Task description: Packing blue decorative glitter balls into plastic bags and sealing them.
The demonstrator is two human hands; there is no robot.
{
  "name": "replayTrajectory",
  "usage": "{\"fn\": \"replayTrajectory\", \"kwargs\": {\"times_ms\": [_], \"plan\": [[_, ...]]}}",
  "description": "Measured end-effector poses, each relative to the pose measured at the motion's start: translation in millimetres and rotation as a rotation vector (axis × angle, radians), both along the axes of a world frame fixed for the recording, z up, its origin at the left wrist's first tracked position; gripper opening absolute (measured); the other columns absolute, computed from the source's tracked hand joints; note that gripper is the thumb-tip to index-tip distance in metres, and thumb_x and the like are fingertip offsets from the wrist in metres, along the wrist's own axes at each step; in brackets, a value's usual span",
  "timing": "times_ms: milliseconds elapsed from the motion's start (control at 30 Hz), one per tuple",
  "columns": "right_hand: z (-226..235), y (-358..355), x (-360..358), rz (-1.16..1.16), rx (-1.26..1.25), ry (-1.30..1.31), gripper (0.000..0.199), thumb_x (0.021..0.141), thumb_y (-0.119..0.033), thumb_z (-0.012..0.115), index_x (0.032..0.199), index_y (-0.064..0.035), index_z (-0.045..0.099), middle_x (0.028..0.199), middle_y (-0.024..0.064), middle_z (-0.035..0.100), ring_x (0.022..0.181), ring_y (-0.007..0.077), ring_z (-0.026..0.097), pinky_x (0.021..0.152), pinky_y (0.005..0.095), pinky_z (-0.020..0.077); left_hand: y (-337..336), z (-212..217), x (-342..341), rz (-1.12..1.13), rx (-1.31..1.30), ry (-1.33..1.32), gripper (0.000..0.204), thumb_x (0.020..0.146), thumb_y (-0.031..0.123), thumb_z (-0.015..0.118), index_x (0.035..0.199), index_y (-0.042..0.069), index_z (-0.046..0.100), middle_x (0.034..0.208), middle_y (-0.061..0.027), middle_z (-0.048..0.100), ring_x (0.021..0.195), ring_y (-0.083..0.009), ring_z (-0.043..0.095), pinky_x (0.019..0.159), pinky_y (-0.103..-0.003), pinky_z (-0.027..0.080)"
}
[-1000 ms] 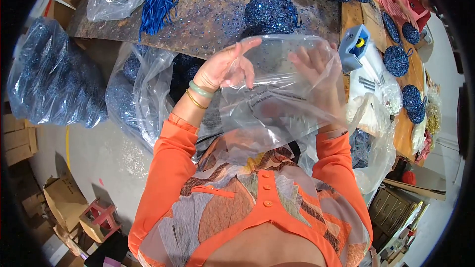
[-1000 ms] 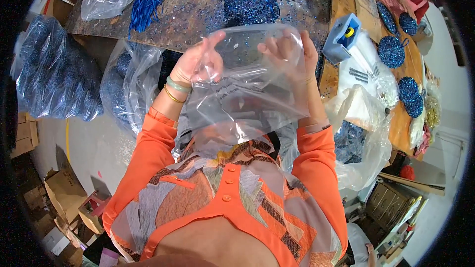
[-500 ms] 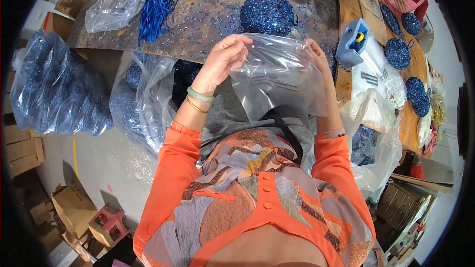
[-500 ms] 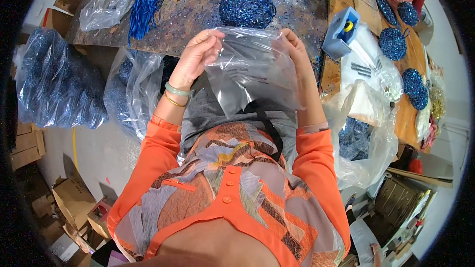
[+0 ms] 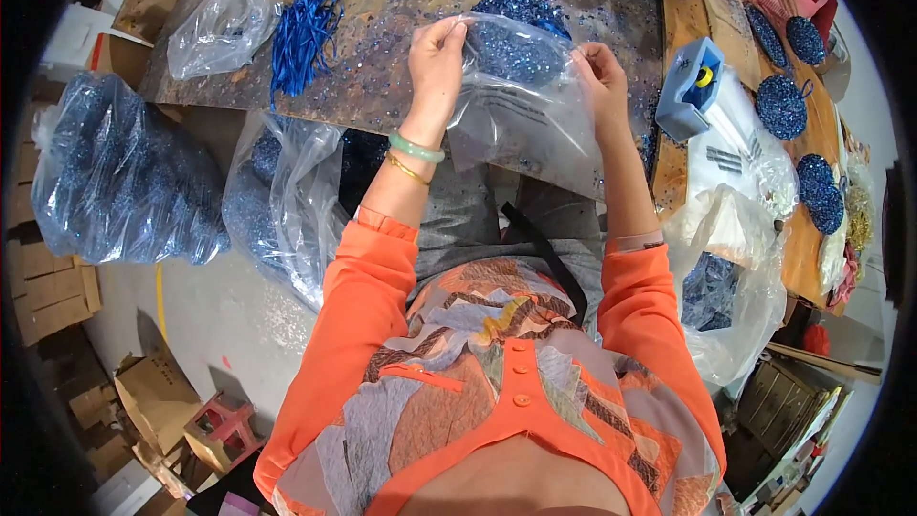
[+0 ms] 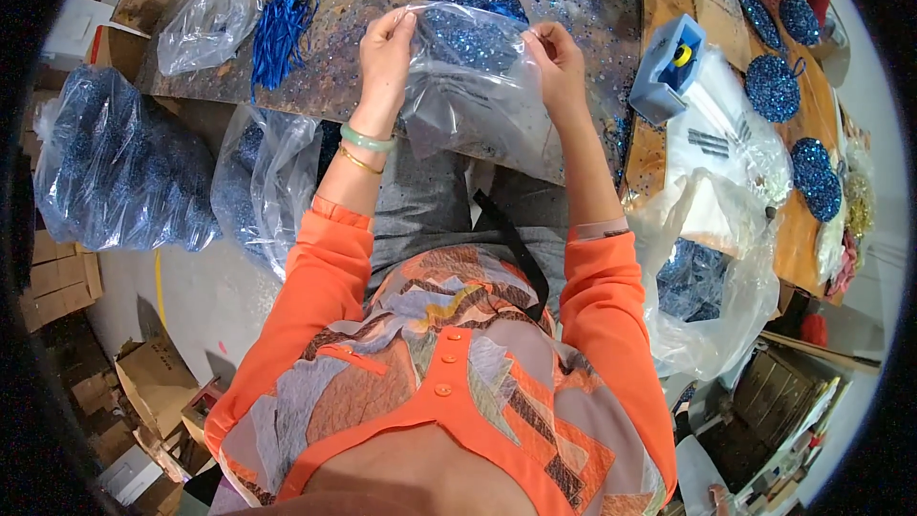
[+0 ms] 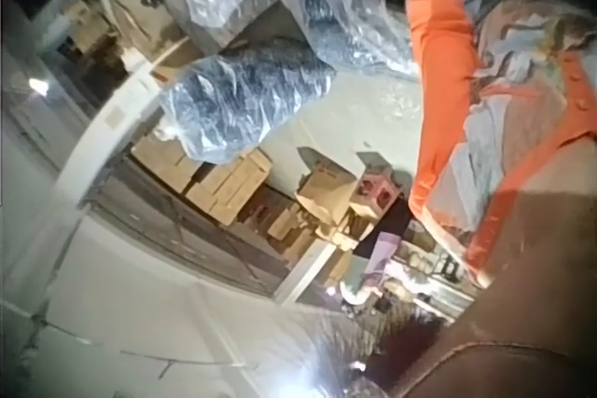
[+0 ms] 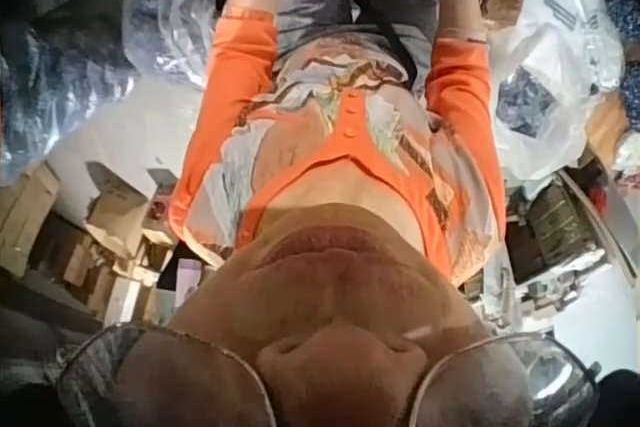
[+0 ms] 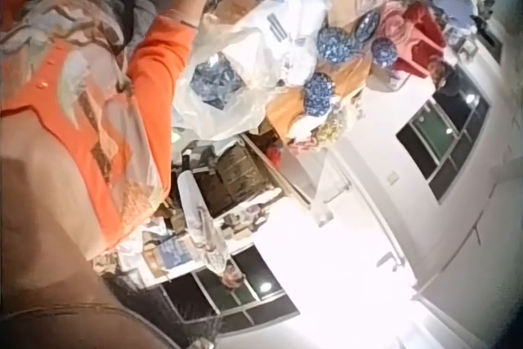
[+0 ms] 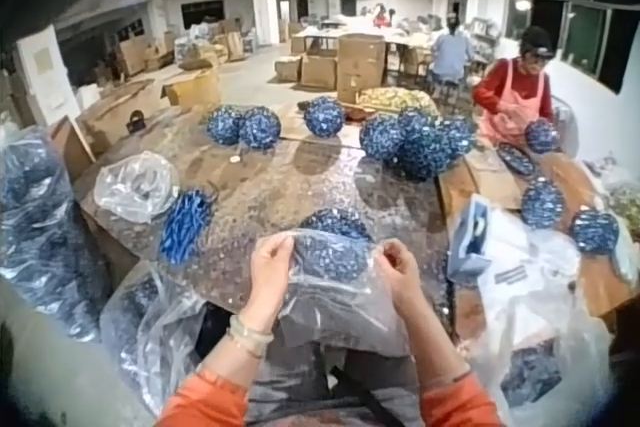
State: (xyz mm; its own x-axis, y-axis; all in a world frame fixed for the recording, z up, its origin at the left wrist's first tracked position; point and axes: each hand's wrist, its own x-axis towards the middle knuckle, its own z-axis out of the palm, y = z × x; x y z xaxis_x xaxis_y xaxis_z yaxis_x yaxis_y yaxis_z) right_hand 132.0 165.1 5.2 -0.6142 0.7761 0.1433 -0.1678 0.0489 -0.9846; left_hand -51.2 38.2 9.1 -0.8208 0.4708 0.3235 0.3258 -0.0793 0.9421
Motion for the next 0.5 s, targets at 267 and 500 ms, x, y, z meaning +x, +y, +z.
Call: {"fn": "replayTrajectory", "kwargs": {"times_ms": [267, 500], "plan": [[-40, 44, -33, -0.122, 0.071, 0.097, 0.011, 0.09, -0.015, 0.062, 0.092, -0.0053, 0.058, 0.077, -0.0052, 0.055, 0.065, 0.0009, 0.046, 0.056, 0.0161, 0.0357, 35, 8, -1, -0.155, 0.188, -0.361, 0.015, 0.088, 0.008, 0.061, 0.098, -0.001, 0.067, 0.086, -0.0001, 0.063, 0.077, -0.008, 0.055, 0.071, -0.02, 0.042], [-29, 30, -36, -0.247, -0.01, 0.107, 0.016, 0.091, -0.019, 0.061, 0.082, -0.0077, 0.055, 0.067, -0.0069, 0.049, 0.056, 0.0011, 0.041, 0.048, 0.0181, 0.0317, 42, 1, -1, 0.002, 0.161, -0.371, 0.01, 0.085, 0.009, 0.064, 0.091, 0.001, 0.068, 0.079, 0.0021, 0.062, 0.071, -0.0056, 0.052, 0.064, -0.02, 0.041]]}}
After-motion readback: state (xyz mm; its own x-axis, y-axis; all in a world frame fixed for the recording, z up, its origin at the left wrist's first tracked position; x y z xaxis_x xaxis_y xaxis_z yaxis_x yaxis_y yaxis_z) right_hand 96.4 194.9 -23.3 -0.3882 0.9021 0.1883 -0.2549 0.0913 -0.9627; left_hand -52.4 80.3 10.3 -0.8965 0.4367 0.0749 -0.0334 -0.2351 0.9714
